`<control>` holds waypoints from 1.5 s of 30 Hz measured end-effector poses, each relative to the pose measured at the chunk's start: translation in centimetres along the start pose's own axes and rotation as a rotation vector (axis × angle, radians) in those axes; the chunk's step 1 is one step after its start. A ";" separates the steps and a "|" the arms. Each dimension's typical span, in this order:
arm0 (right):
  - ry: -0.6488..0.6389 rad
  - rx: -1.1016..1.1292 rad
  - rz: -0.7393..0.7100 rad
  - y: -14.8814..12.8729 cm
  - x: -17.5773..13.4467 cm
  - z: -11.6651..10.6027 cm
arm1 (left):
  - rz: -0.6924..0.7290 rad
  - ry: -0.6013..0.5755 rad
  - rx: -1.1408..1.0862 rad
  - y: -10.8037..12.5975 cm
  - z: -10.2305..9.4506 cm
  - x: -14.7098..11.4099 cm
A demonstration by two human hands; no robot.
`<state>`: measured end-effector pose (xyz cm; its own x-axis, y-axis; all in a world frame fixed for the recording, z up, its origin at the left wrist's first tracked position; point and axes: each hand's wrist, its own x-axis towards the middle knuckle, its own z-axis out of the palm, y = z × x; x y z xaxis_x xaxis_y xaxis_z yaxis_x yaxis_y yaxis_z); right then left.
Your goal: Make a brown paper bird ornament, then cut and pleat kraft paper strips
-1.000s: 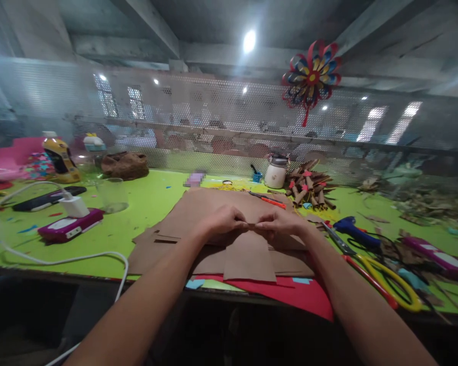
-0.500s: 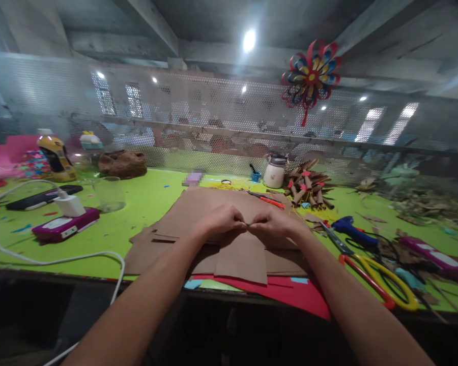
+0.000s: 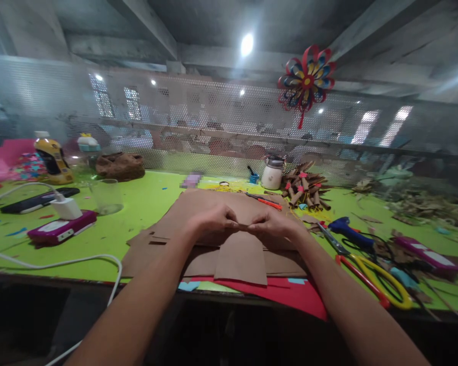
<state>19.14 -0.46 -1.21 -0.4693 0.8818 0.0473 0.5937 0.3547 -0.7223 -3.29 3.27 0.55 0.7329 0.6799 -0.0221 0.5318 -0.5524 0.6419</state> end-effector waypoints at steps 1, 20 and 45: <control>-0.002 -0.021 -0.020 -0.1 0.0 0.0 | -0.005 0.007 0.003 0.1 0.0 0.0; 0.029 -0.157 -0.108 -1.9 -0.1 0.0 | 0.057 -0.120 -0.192 -0.6 -0.9 -0.2; 0.222 0.477 -0.214 -0.6 -0.5 -0.8 | 0.101 0.019 -0.627 -0.4 -1.8 -0.9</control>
<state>19.57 -0.87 -0.23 -0.3672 0.8681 0.3341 0.1148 0.3988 -0.9098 -4.92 3.78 1.71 0.7558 0.6509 0.0716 0.1070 -0.2306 0.9671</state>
